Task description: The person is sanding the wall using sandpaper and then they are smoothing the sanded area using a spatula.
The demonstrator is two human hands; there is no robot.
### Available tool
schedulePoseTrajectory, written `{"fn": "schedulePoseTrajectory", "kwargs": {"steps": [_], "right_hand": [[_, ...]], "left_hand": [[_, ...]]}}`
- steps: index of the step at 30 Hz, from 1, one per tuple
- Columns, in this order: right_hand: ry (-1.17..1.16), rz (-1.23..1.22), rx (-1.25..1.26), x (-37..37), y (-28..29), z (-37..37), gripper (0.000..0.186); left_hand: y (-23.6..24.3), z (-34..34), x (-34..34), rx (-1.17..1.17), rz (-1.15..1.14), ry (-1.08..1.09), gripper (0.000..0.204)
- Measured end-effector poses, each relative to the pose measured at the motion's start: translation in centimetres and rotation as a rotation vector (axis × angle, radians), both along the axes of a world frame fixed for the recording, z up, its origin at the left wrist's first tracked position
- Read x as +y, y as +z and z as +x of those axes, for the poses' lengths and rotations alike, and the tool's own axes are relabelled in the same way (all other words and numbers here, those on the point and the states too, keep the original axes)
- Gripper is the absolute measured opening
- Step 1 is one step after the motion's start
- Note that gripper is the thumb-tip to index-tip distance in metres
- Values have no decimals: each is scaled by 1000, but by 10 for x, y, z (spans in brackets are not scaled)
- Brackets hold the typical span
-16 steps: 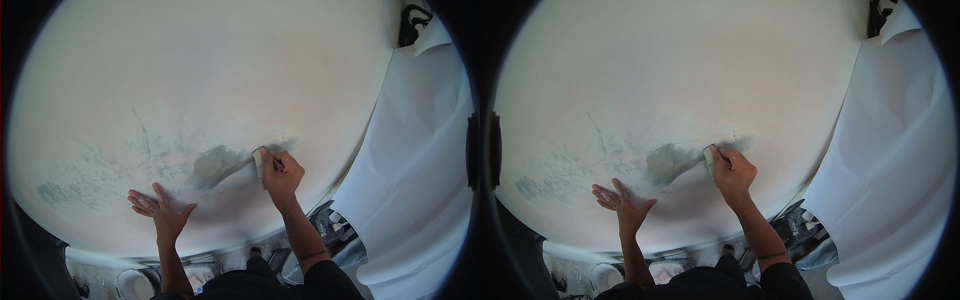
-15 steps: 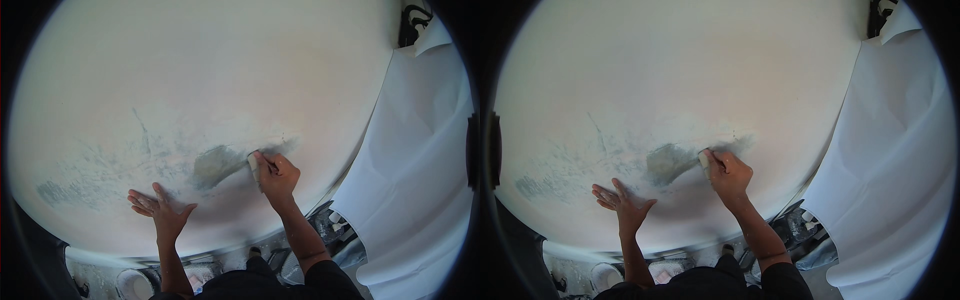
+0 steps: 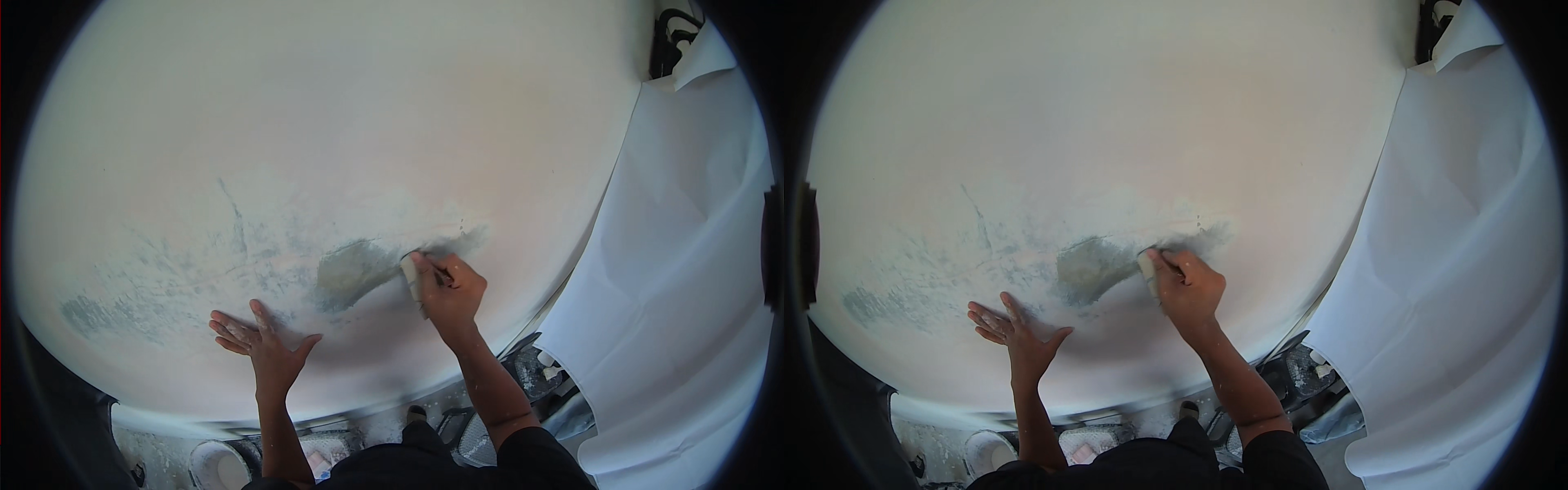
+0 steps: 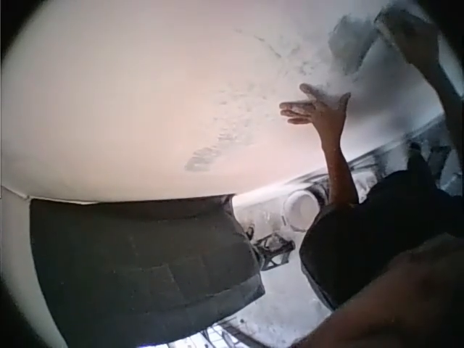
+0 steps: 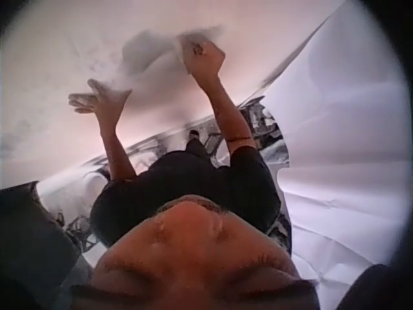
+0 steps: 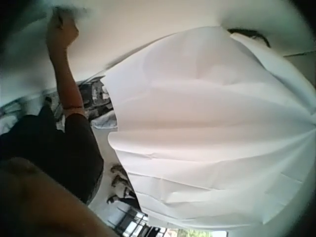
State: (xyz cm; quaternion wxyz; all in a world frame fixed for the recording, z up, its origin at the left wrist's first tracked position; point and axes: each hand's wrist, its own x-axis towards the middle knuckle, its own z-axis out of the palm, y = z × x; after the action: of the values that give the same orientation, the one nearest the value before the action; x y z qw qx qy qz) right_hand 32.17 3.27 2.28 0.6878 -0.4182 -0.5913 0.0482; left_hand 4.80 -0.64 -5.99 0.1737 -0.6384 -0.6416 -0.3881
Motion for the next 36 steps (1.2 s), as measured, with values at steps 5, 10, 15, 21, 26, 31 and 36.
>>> {"fn": "schedulePoseTrajectory", "kwargs": {"steps": [5,10,15,21,26,31,36], "right_hand": [[-44,84,-48,4,-3,4,19],[-14,52,-81,3,-3,2,15],[-63,32,59,-2,7,4,15],[24,-31,120,-3,12,2,17],[19,16,-87,0,8,5,15],[-40,88,-88,1,5,8,17],[-50,-15,16,1,14,12,18]], "left_hand": [[1,-1,-3,8,5,1,133],[-1,2,-1,78,46,66,139],[1,2,-1,66,43,59,138],[1,1,0,19,22,6,134],[-1,0,0,29,19,14,134],[0,3,1,39,26,13,133],[-1,0,-1,19,0,16,134]]}}
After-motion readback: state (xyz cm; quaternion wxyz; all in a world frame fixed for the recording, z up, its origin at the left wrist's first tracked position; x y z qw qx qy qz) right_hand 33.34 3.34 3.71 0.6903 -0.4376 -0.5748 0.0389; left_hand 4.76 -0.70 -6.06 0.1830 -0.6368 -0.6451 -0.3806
